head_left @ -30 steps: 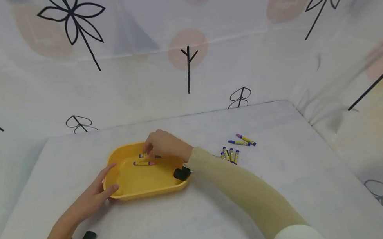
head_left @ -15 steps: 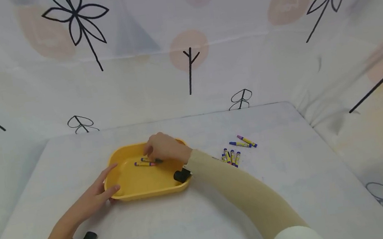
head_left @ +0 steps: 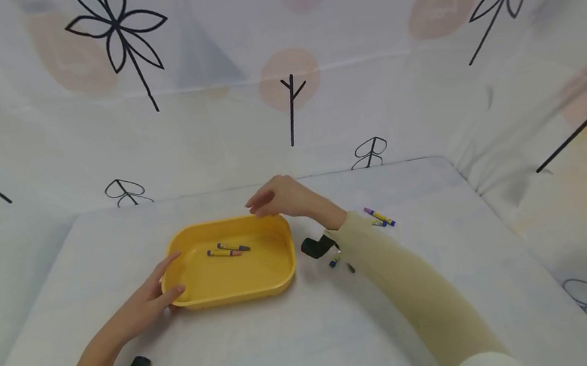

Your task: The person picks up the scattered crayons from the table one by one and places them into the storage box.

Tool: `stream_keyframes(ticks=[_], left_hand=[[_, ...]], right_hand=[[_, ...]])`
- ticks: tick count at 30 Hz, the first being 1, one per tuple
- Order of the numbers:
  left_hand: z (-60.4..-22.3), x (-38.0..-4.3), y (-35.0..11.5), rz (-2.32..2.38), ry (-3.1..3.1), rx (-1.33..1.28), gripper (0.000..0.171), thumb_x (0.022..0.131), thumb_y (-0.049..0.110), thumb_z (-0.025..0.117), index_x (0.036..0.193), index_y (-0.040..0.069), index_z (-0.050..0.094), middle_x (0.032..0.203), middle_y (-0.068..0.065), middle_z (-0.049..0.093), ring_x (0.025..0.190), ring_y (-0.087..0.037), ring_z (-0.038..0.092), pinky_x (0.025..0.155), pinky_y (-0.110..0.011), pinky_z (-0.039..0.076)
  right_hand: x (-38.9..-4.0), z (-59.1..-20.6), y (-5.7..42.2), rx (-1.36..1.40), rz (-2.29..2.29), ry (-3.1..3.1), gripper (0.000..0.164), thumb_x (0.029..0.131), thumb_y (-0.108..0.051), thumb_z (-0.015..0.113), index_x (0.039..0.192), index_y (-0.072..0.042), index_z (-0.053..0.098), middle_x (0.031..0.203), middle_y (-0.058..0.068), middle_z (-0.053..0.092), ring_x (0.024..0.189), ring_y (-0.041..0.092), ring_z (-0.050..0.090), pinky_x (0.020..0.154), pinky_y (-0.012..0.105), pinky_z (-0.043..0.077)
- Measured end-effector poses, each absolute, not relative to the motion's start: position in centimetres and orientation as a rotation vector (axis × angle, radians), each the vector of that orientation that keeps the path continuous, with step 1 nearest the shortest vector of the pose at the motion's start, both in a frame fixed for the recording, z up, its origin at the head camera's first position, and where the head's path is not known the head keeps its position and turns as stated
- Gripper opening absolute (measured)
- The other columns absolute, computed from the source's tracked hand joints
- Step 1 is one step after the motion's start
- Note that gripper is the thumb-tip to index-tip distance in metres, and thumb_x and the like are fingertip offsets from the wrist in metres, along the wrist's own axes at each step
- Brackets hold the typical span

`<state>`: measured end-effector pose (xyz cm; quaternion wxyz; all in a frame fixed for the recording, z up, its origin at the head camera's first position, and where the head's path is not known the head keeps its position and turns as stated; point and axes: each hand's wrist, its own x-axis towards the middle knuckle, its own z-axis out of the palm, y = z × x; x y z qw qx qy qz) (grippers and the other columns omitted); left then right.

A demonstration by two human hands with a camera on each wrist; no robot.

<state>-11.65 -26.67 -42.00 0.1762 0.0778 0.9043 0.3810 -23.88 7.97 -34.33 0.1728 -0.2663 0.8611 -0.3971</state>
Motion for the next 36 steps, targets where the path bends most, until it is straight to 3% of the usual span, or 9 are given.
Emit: stream_keyframes(ticks=[8,15,17,22,26,32,36], left_hand=[[-42.3,-11.8,-26.2,1.063,2.566,0.212,0.08,0.099,0.048,0.057,0.161,0.027,0.011,0.145,-0.021,0.033,0.096,-0.027,0.053,0.079,-0.04,0.042],[-42.3,-11.6,-26.3,1.077,2.567,0.199,0.078,0.099,0.046,0.058,0.16,0.026,0.013,0.127,-0.017,0.046,0.083,-0.023,0.053,0.072,-0.038,0.041],[-42.2,-11.5,-26.3,1.082,2.566,0.2,0.078,0.099,0.045,0.058,0.16,0.026,0.013,0.129,-0.017,0.044,0.084,-0.023,0.053,0.073,-0.037,0.041],[-42.1,-11.4,-26.4,1.089,2.56,0.205,0.077,0.1,0.044,0.058,0.16,0.026,0.014,0.128,-0.017,0.044,0.084,-0.023,0.053,0.071,-0.036,0.042],[-41.9,-11.4,-26.5,1.074,2.574,0.214,0.076,0.1,0.043,0.057,0.16,0.025,0.013,0.128,-0.018,0.044,0.084,-0.023,0.053,0.072,-0.036,0.042],[-41.7,-11.4,-26.4,1.059,2.578,0.208,0.077,0.1,0.044,0.057,0.16,0.024,0.013,0.135,-0.019,0.04,0.09,-0.024,0.053,0.076,-0.038,0.042],[-41.7,-11.3,-26.3,1.058,2.577,0.202,0.078,0.1,0.043,0.058,0.16,0.024,0.012,0.136,-0.02,0.039,0.092,-0.024,0.052,0.076,-0.039,0.041]], right_hand=[[-22.8,-34.3,17.4,-0.543,-1.221,2.569,0.027,0.094,-0.019,0.071,0.121,-0.014,0.072,0.11,-0.002,0.072,0.101,0.016,0.067,0.087,0.035,0.053],[-21.0,-36.1,24.5,-0.437,-1.141,2.665,0.026,0.094,-0.014,0.07,0.119,-0.007,0.072,0.113,0.006,0.072,0.103,0.021,0.067,0.089,0.042,0.052],[-20.4,-36.8,25.8,-0.428,-1.095,2.67,0.027,0.093,-0.013,0.07,0.119,-0.005,0.072,0.113,0.008,0.072,0.103,0.021,0.067,0.087,0.04,0.052],[-18.9,-38.8,27.3,-0.452,-1.021,2.665,0.027,0.09,-0.008,0.073,0.116,-0.005,0.074,0.109,0.006,0.073,0.106,0.024,0.064,0.083,0.039,0.051],[-17.9,-40.1,27.5,-0.469,-1.006,2.657,0.031,0.087,-0.005,0.076,0.117,-0.004,0.072,0.106,0.003,0.073,0.104,0.023,0.063,0.088,0.041,0.05],[-17.2,-41.0,27.5,-0.507,-0.912,2.707,0.023,0.082,-0.007,0.081,0.101,-0.009,0.07,0.093,-0.003,0.068,0.088,0.018,0.06,0.079,0.036,0.049],[-17.2,-41.3,27.6,-0.54,-0.912,2.72,0.025,0.078,-0.007,0.084,0.097,-0.011,0.069,0.093,-0.002,0.066,0.087,0.019,0.056,0.077,0.035,0.047]])
